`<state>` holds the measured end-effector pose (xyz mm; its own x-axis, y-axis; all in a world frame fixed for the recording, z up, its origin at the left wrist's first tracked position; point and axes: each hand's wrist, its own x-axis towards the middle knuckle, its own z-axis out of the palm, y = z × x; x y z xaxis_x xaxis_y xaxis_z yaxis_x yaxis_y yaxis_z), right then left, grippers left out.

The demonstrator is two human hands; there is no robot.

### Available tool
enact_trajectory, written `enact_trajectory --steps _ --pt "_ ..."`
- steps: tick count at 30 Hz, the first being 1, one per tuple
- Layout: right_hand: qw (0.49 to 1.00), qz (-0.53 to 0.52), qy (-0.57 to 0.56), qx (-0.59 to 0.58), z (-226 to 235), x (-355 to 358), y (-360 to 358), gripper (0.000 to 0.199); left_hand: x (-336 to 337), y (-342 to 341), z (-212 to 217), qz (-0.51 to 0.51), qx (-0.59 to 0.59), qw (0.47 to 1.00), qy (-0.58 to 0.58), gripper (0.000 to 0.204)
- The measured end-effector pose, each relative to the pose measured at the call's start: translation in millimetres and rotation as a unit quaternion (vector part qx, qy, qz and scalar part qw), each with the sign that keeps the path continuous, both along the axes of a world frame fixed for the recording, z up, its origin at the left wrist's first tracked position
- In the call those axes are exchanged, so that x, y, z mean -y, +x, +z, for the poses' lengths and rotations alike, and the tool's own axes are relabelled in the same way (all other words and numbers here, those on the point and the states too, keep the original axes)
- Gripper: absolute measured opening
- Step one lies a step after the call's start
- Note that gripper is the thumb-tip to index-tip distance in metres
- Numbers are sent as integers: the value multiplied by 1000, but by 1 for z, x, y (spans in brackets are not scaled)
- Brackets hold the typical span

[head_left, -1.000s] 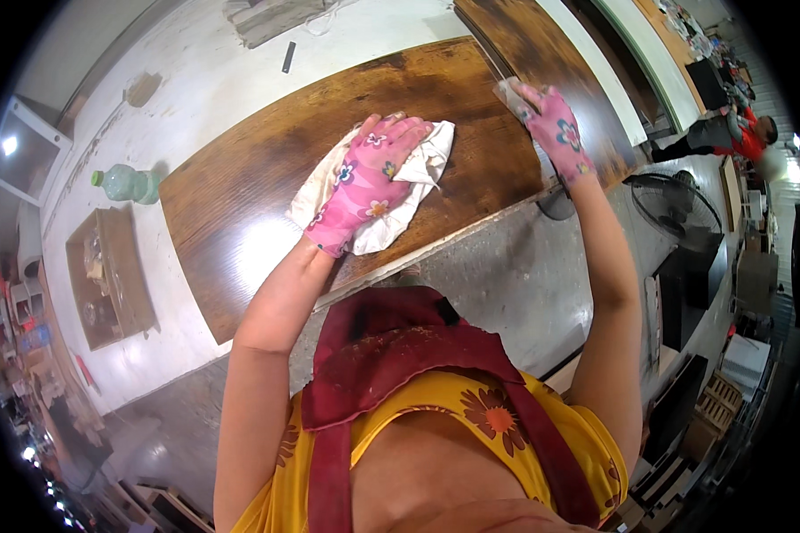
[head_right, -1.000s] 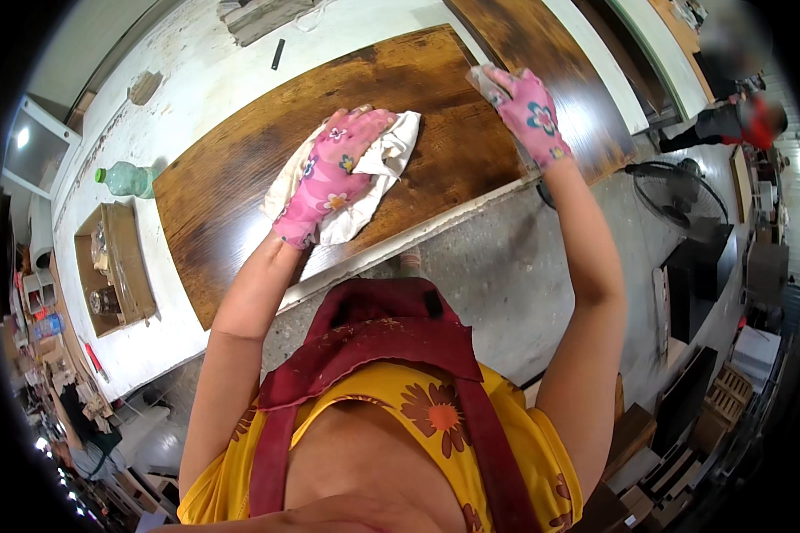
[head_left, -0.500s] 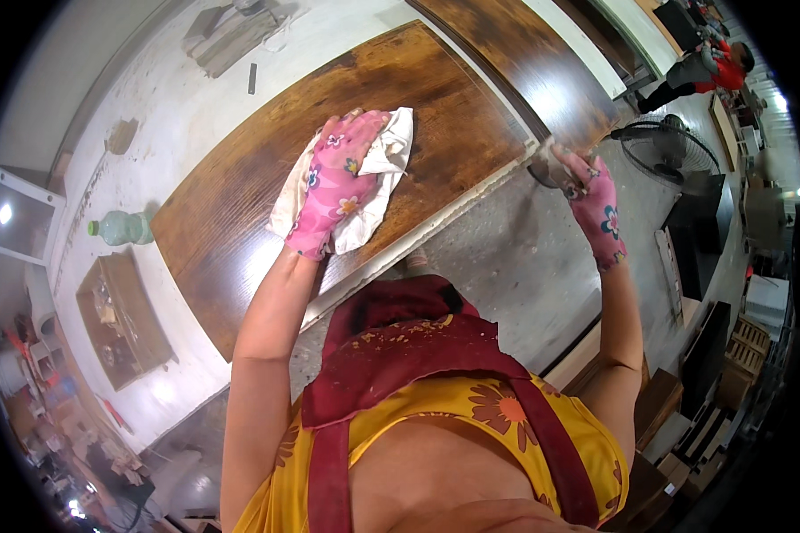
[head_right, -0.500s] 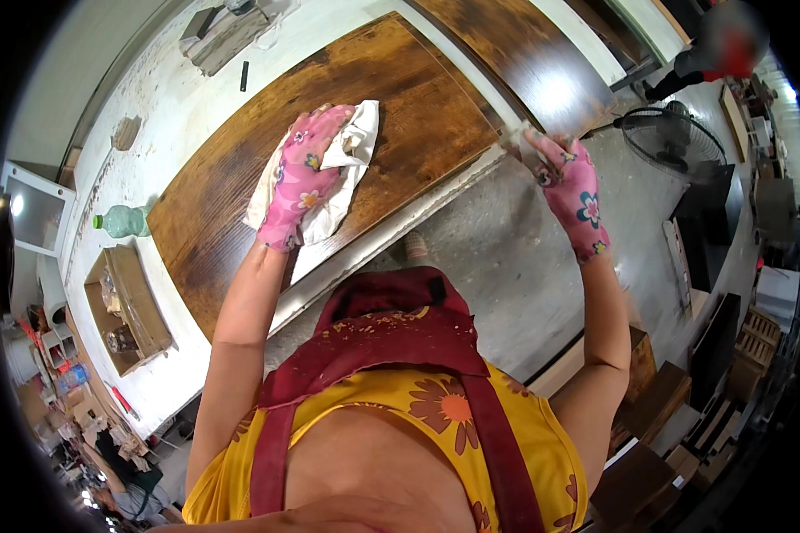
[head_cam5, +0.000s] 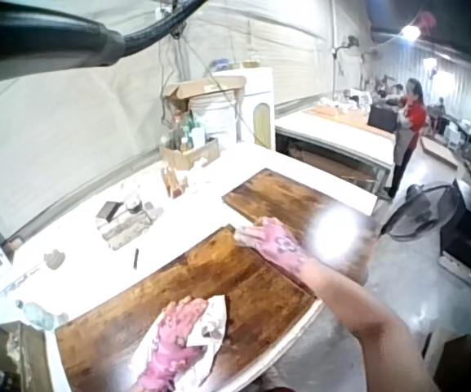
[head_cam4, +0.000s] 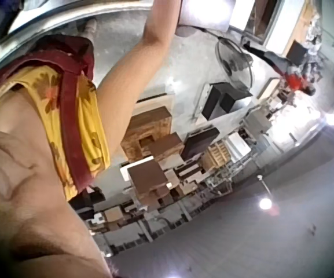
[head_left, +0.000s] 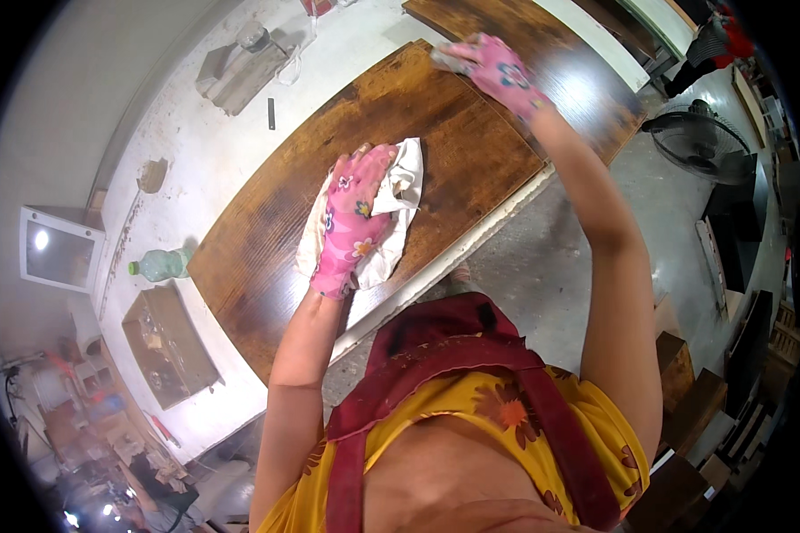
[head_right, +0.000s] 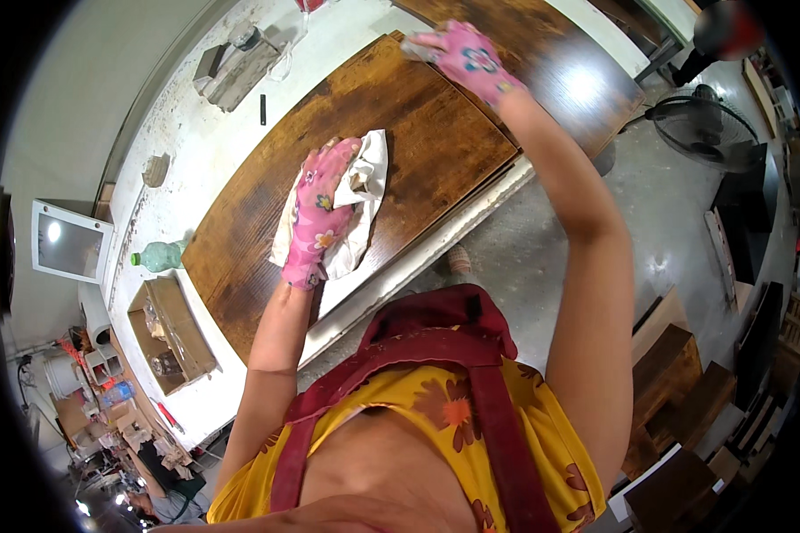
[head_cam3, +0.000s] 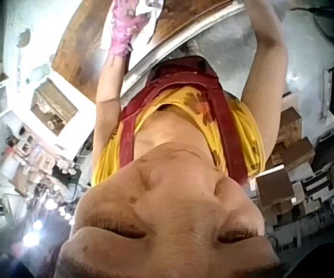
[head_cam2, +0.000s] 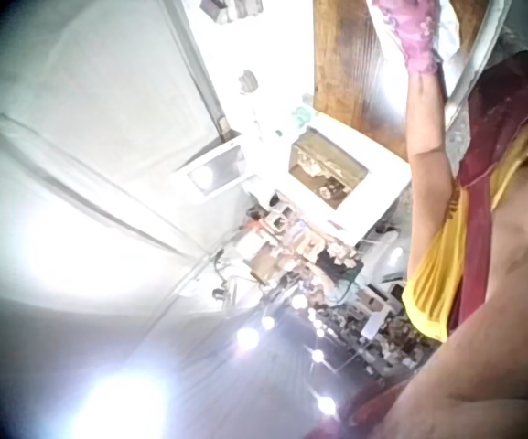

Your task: The person wipes a wood panel using a cloth, then picks up a small block of wood and applies a substance to it from a container before resuming wiping the panel.

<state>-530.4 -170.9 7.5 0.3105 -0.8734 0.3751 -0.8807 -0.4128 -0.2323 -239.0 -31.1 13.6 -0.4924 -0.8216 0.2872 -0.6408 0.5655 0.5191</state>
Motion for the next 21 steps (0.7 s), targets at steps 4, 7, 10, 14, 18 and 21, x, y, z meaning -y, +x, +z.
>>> enact_trajectory --steps 4,7,10,14,18,21 --pt "999 -9 15 32 4 51 23 51 4 -3 -3 -15 14 1000 -24 60" --pt "998 47 23 -32 13 51 32 45 3 -1 -4 -13 -12 1000 3 66" --pt "999 32 16 -1 3 18 1 49 2 -2 -3 -12 -30 999 11 69" --pt "993 -10 118 -4 25 -80 -40 50 1 -3 -2 -2 -30 1000 -7 65" --pt "987 -48 156 -1 25 -167 -81 49 2 -5 -6 10 -17 1000 -22 58" --pt "973 -96 200 55 36 -213 -91 51 3 -5 -8 12 -21 999 -27 56"
